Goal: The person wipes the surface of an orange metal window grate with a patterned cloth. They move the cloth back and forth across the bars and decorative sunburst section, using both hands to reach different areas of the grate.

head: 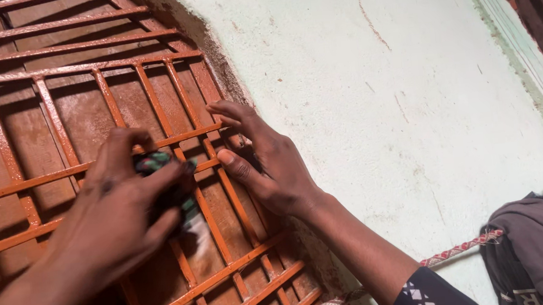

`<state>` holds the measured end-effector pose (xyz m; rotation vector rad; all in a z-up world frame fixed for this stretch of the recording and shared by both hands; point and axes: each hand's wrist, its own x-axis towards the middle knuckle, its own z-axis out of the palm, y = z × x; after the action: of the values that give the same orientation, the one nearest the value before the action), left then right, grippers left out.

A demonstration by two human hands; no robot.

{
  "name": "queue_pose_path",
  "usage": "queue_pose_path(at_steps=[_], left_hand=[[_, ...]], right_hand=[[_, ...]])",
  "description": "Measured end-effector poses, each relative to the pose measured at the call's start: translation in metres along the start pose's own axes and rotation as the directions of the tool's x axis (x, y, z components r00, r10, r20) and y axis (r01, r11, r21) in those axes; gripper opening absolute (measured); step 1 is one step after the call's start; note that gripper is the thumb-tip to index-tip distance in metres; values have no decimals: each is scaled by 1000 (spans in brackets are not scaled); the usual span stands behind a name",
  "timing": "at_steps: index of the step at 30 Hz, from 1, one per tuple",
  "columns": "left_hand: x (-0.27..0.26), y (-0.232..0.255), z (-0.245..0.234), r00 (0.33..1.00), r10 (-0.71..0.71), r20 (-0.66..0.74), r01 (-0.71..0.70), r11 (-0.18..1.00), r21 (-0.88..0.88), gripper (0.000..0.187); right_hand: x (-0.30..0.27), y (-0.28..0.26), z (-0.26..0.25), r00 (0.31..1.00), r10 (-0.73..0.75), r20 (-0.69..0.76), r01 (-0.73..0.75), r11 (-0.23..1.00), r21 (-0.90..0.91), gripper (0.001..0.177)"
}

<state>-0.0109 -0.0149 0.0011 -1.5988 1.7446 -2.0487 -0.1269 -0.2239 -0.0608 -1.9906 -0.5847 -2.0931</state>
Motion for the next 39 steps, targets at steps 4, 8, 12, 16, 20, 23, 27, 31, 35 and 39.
queue_pose_path(at_steps=[4,8,12,16,20,23,27,31,35,39], left_hand=[[21,33,8,972,-162,173,150,986,77,27],[42,53,27,995,-82,51,81,996,20,39],[64,74,50,997,-62,-34,62,998,-15,32],[78,82,61,979,-136,-152,106,977,-188,18],[80,66,53,970,-199,140,213,973,-90,18],[77,63,41,976,-119,182,109,992,66,18],[76,65,29,994,32,100,-65,938,339,30],[63,57,9,965,-110,236,49,967,248,21],[38,39,-15,974,-98,205,47,970,238,34],[15,22,-30,989,-39,144,-9,948,317,51]], right_hand=[[0,4,1,1000,-13,1,13,998,57,72],[-1,8,1,999,-40,-23,42,997,62,76],[-5,11,1,994,-86,-63,89,994,55,79],[-3,17,5,980,-123,-157,141,984,111,72],[-2,21,7,982,-135,-132,132,991,-31,65],[-3,18,6,983,-135,-123,130,990,-51,63],[-2,14,6,991,-81,-106,78,997,-27,69],[-2,9,3,992,-99,-76,93,992,-83,60],[-1,-1,2,997,-49,-65,48,999,-16,52],[1,-4,3,999,-25,-30,23,997,-74,46]])
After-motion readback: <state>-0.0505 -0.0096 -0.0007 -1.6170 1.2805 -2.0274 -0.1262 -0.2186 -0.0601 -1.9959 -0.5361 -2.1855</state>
